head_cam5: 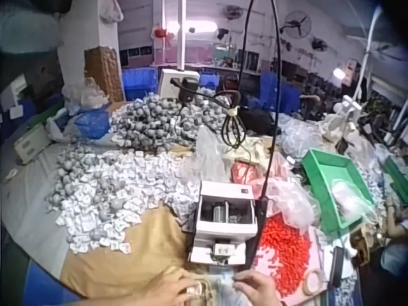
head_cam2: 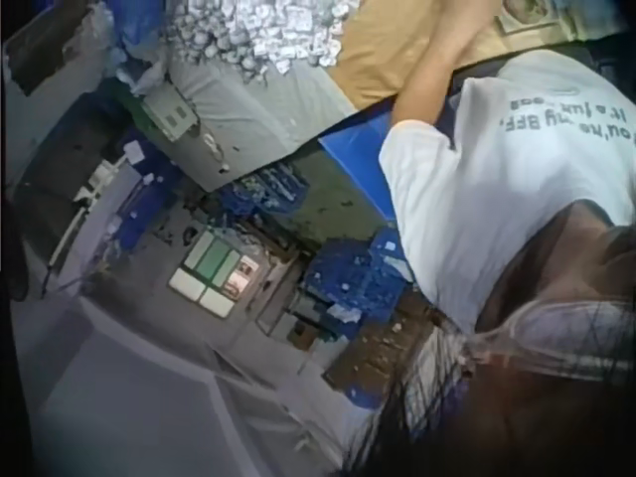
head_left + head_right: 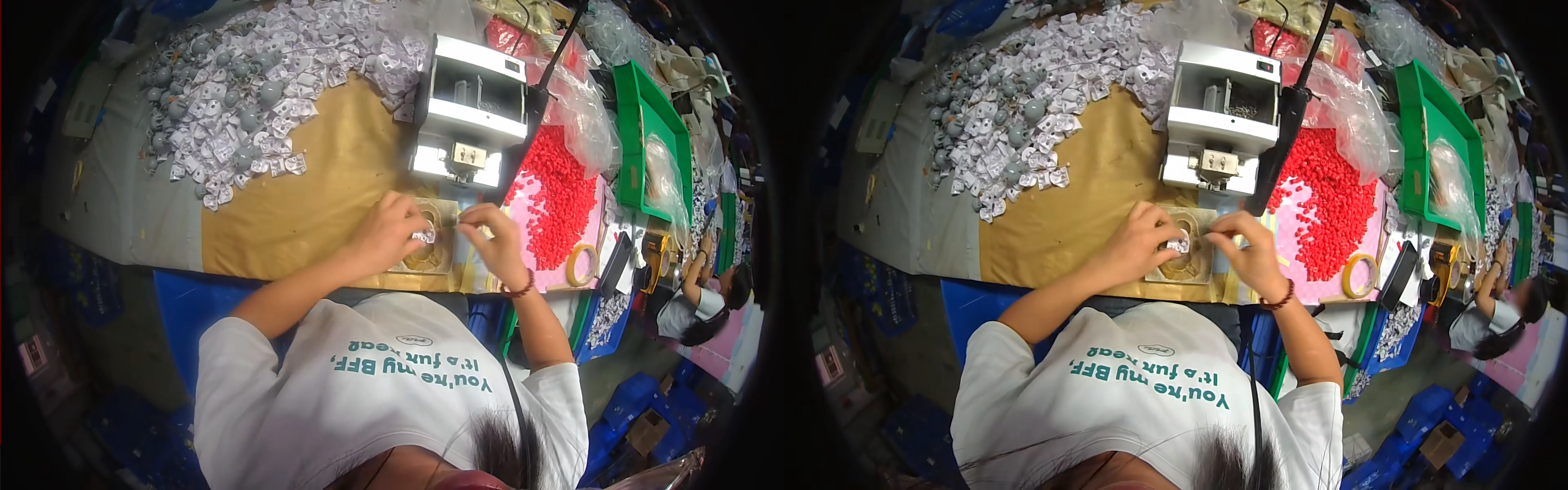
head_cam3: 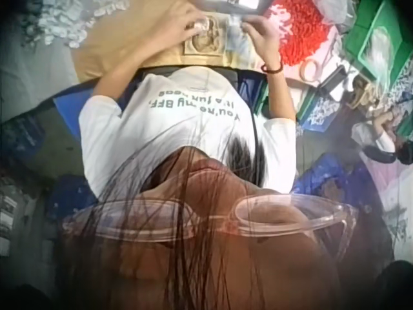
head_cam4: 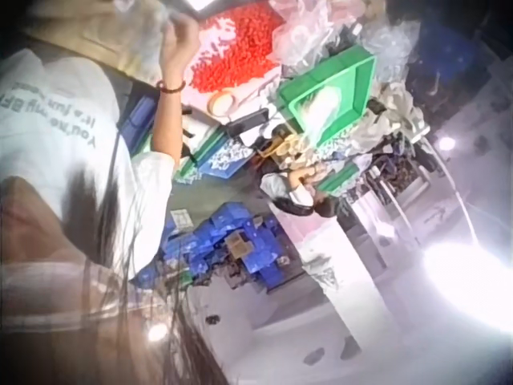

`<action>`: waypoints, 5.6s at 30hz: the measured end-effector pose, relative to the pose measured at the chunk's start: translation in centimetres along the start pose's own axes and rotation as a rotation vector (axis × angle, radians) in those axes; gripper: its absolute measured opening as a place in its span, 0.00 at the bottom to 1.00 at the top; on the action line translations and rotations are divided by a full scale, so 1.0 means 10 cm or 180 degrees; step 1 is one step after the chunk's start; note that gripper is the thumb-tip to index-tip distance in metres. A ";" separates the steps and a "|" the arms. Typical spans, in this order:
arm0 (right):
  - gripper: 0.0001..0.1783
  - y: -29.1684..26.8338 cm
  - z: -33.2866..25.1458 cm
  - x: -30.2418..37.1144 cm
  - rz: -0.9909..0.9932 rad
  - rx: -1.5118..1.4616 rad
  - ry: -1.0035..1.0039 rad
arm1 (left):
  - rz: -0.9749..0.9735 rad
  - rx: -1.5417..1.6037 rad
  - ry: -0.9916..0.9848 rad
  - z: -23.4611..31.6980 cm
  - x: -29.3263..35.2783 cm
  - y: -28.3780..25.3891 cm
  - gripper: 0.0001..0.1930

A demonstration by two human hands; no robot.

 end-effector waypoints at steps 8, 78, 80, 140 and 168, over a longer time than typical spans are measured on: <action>0.13 0.55 -0.23 -0.16 -0.0337 0.1590 -0.1455 | 0.0119 -0.0178 -0.0427 0.03 -0.01 0.11 0.16; 0.21 0.62 -0.29 0.02 -0.0518 0.2668 -0.1058 | 0.0172 -0.0296 0.0229 0.26 0.48 0.28 0.12; 0.21 0.63 -0.30 0.01 -0.0598 0.2750 -0.1088 | 0.0275 -0.0307 0.0051 0.24 0.45 0.28 0.12; 0.16 0.34 0.29 -0.17 -0.0882 -0.1178 0.1224 | 0.1071 -0.0929 -0.0051 0.16 0.32 0.34 0.04; 0.23 -0.72 0.28 -0.45 0.1766 0.0644 -0.0019 | 0.0612 -0.0515 -0.0546 0.18 0.09 0.19 0.23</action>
Point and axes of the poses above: each hand's wrist, its own x-axis away from the middle knuckle, its own y-axis out of the palm, z = x × y, the point moved 5 cm from there along -x, towards the middle knuckle, and after that the axes turned 12 degrees about -z, right-handed, at the moved point
